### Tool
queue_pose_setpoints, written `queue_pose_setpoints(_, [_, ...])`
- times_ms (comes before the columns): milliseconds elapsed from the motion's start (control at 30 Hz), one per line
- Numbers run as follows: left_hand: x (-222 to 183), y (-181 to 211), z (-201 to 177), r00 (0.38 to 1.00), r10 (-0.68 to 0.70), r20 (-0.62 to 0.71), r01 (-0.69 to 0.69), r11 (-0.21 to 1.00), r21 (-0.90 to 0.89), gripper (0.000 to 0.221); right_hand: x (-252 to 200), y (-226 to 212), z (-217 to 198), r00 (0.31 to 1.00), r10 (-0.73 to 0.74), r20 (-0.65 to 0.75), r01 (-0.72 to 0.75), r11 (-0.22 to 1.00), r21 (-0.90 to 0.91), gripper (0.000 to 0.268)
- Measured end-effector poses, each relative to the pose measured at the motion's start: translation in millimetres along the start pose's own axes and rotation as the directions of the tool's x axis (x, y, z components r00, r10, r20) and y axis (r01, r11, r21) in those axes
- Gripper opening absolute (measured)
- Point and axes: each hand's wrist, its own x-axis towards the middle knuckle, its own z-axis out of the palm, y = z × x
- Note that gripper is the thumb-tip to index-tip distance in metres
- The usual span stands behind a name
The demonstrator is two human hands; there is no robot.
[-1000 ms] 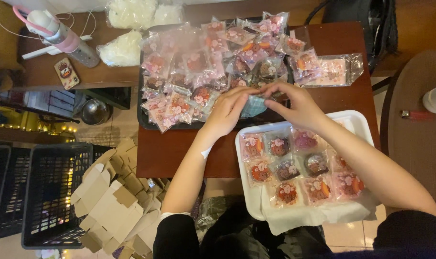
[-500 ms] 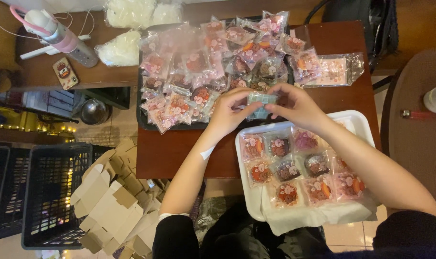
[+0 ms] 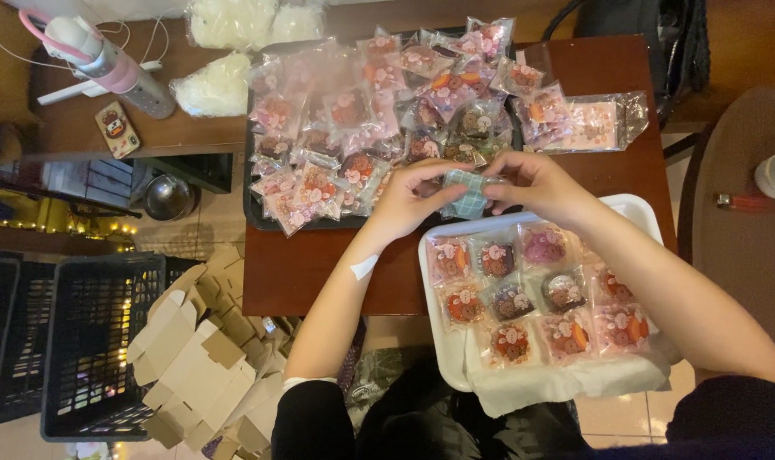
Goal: The person is packing small bagged items into a white tray, arranging them neatly.
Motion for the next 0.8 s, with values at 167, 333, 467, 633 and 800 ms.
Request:
queue_pose_setpoints(167, [-1,-1,-2,0.994,-0.006,0.107,0.02,0.992,-0.126,0.038,-9,-4,-7,0.997,0.071,0.013,-0.071,0.997,0.011,0.013])
queue_pose_setpoints(333, [-4,-5,-2,0.975,0.01,0.223,0.042,0.973,-0.227,0.041,-24,-4,-8,0.997,0.066,0.027,-0.067,0.996,0.063,0.014])
queue_pose_setpoints(467, [-3,-3,3,0.966,0.01,0.258,0.047,0.976,-0.214,0.051,-42,-5,-4,0.996,0.039,-0.077,-0.044,0.998,-0.055,0.015])
queue_pose_setpoints(633, [1,-12,2,0.978,-0.018,0.207,0.037,0.996,-0.085,0.052,-94,-29,33,0.966,-0.021,-0.26,-0.08,0.925,-0.371,0.016])
queue_pose_setpoints(800, [1,12,0,0.963,0.262,-0.066,-0.188,0.824,0.534,0.027,-147,-5,83,0.645,-0.647,0.407,0.711,0.312,-0.63,0.028])
